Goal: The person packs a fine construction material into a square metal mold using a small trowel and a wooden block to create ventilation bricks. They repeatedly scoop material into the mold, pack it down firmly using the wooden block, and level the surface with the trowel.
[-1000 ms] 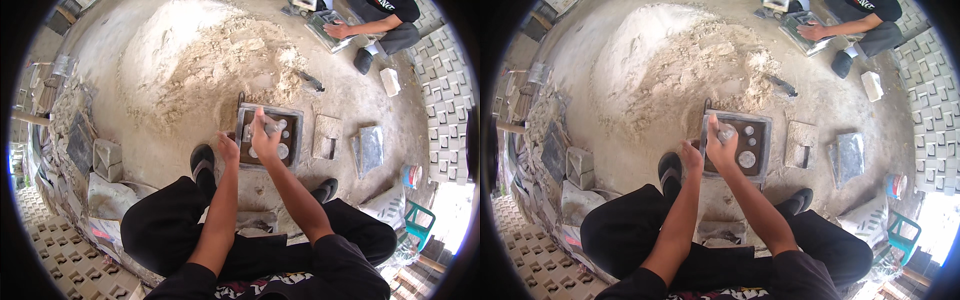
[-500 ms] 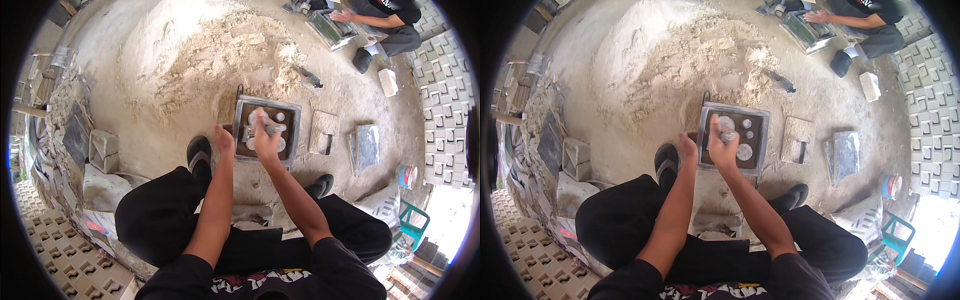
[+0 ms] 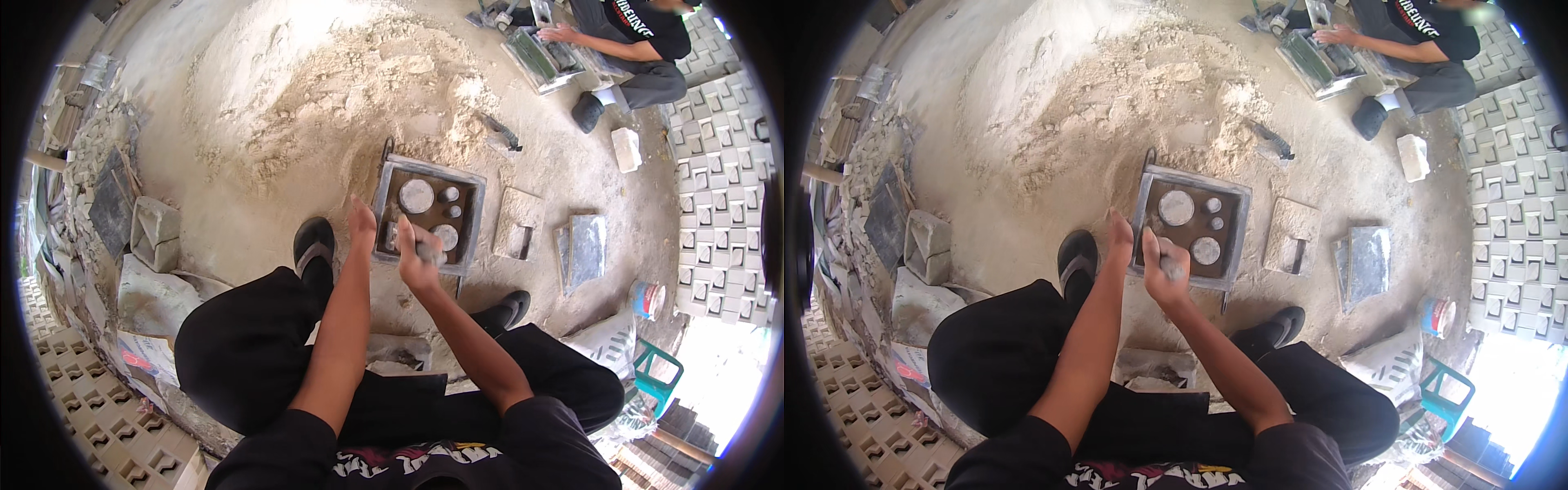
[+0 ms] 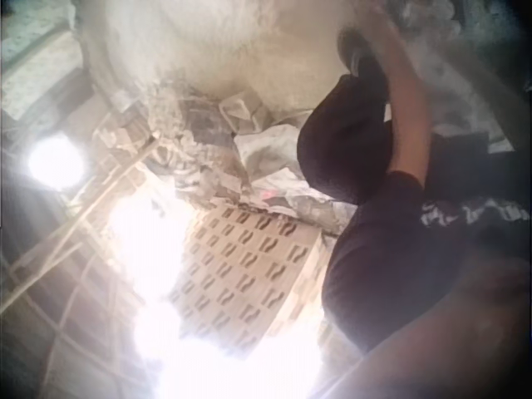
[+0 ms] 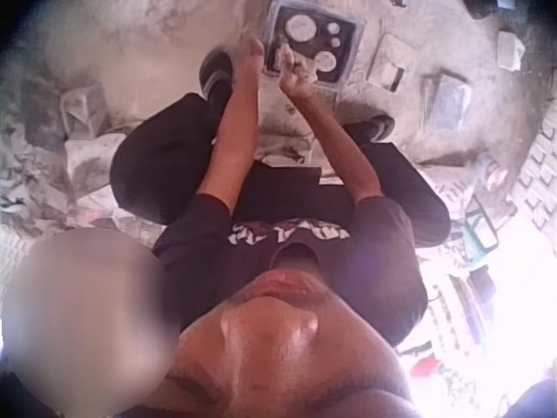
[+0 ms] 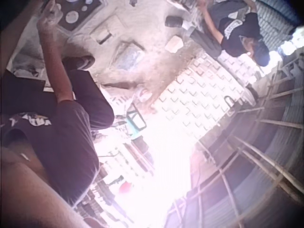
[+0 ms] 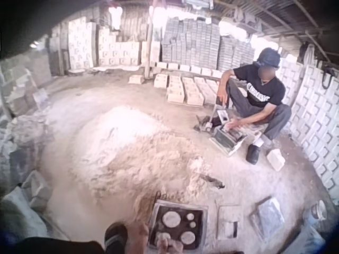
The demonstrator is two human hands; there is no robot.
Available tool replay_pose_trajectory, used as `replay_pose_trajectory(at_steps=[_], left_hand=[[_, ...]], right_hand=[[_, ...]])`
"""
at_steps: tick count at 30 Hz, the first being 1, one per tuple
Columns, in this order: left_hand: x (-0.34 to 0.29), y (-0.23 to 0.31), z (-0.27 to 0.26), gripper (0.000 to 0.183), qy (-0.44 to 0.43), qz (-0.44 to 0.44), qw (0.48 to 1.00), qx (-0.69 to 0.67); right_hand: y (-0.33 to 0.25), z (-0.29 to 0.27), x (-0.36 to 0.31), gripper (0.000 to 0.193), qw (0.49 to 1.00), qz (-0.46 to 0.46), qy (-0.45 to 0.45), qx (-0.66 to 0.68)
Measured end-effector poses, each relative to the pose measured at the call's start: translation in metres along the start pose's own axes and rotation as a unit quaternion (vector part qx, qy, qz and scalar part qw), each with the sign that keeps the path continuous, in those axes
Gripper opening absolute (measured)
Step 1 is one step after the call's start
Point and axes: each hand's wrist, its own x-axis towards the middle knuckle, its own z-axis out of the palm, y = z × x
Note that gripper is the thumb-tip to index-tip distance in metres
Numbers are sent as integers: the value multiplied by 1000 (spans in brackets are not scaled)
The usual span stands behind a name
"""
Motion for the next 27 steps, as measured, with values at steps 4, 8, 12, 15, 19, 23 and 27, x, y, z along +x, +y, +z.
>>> replay_pose_trajectory(at_steps=[4, 8, 12, 15, 19, 23, 27], left_hand=[[-16, 8, -11, 73, 18, 1, 998, 67], [-13, 10, -10, 74, 11, 11, 997, 79], [-2, 12, -11, 72, -6, -16, 994, 106], [-6, -8, -10, 68, 5, -5, 992, 125], [2, -5, -10, 62, -9, 10, 997, 73], [5, -13, -8, 59, -18, 67, 989, 132], [3, 5, -4, 55, -3, 50, 977, 209]], right_hand=[[-23, -5, -8, 43, 998, 32, 32, 36], [-11, -6, -10, 44, 998, 54, 1, 31], [-16, 1, -4, 43, 997, 10, 53, 58], [-18, 6, -7, 44, 998, 48, 28, 33], [-41, 23, 23, 46, 994, 89, 60, 1], [-14, 25, 47, 46, 997, 7, 76, -9], [-23, 29, 66, 47, 996, 47, 62, 44]])
